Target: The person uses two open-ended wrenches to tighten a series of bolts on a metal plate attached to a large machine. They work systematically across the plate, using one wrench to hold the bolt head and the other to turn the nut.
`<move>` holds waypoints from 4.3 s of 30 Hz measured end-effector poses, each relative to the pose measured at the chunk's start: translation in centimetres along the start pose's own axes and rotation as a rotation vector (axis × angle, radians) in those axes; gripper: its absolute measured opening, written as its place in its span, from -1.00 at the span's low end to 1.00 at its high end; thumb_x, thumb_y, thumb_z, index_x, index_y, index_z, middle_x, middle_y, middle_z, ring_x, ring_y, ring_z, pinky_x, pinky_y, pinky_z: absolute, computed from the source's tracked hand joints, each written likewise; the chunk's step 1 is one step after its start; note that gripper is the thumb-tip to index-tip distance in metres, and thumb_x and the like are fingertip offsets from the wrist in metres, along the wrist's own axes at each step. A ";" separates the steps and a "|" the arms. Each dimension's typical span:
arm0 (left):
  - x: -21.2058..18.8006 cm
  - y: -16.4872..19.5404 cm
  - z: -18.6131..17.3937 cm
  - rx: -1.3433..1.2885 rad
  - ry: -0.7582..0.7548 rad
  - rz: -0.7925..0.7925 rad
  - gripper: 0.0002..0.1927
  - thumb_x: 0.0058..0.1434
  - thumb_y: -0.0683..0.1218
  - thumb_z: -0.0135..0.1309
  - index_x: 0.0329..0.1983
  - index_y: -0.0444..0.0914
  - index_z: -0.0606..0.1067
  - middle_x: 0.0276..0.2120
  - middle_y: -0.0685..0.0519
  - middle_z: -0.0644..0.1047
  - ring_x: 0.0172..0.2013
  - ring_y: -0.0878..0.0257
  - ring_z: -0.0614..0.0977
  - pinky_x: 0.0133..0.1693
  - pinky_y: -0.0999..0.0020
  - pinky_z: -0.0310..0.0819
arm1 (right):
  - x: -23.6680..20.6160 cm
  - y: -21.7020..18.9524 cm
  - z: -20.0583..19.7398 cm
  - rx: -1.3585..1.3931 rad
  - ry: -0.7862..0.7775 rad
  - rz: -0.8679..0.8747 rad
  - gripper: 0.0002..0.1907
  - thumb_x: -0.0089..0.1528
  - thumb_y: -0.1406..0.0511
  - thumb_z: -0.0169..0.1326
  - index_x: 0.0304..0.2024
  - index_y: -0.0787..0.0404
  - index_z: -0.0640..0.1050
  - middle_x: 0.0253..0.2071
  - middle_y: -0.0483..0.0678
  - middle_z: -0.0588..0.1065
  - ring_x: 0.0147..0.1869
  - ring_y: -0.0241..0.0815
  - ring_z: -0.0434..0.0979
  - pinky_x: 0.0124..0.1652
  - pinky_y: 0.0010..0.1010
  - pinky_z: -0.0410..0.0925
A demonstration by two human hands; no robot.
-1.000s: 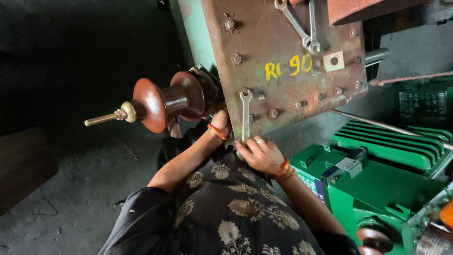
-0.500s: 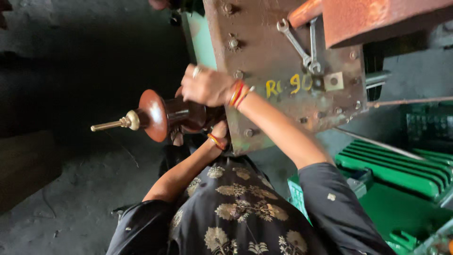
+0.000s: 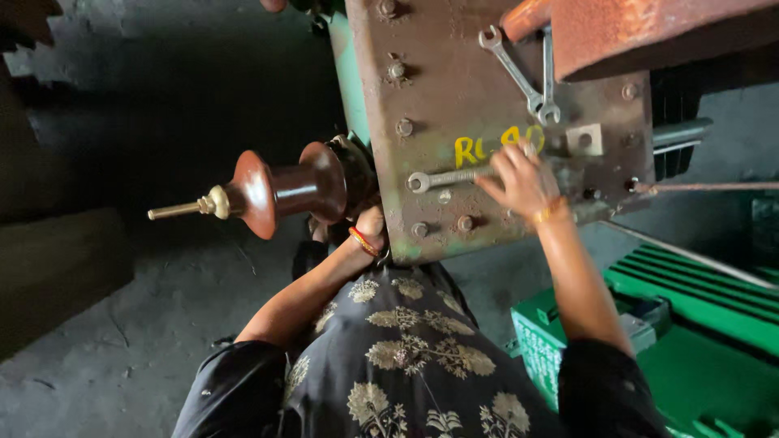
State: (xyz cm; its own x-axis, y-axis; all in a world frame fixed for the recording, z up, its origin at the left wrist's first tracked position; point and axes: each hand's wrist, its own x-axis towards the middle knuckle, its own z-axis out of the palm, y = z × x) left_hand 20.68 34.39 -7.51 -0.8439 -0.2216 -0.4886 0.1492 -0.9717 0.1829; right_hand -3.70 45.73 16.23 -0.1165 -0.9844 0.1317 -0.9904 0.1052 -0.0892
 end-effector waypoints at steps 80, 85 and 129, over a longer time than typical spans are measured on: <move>-4.2 6.1 6.8 0.004 -0.112 -0.058 -0.32 0.39 0.32 -0.13 0.36 -0.23 0.36 0.25 -0.01 0.48 0.23 0.10 0.51 0.29 0.08 0.34 | -7.9 -8.8 -0.1 -0.191 0.190 -0.093 -0.54 0.32 -0.03 0.09 -0.08 0.23 0.54 -0.26 -0.06 0.47 -0.28 -0.10 0.43 -0.39 -0.32 0.39; -3.8 6.3 5.6 -0.057 -0.137 -0.061 -0.30 0.41 0.36 -0.15 0.35 -0.23 0.35 0.22 -0.04 0.49 0.19 0.06 0.51 0.27 0.05 0.35 | -3.7 -18.0 1.0 -0.115 0.087 -0.532 -0.67 0.16 0.27 0.14 0.00 0.01 0.56 -0.42 -0.25 0.35 -0.33 -0.35 0.43 -0.49 -0.57 0.29; -3.4 5.2 6.2 0.012 -0.311 -0.080 -0.41 0.37 0.00 0.16 0.38 -0.32 0.33 0.23 -0.02 0.48 0.23 0.13 0.48 0.26 0.14 0.38 | -1.7 -6.9 -0.8 -0.283 0.239 0.426 -0.45 0.24 0.03 0.36 -0.65 0.16 0.44 -0.50 -0.02 0.42 -0.30 0.09 0.50 -0.38 -0.08 0.30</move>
State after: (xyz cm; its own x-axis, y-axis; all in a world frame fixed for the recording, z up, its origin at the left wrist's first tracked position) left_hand 21.09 30.61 0.38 -0.9702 -0.1068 -0.2176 0.0711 -0.9836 0.1656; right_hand 3.26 46.80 17.43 -0.4915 -0.7909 0.3645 -0.8297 0.5525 0.0801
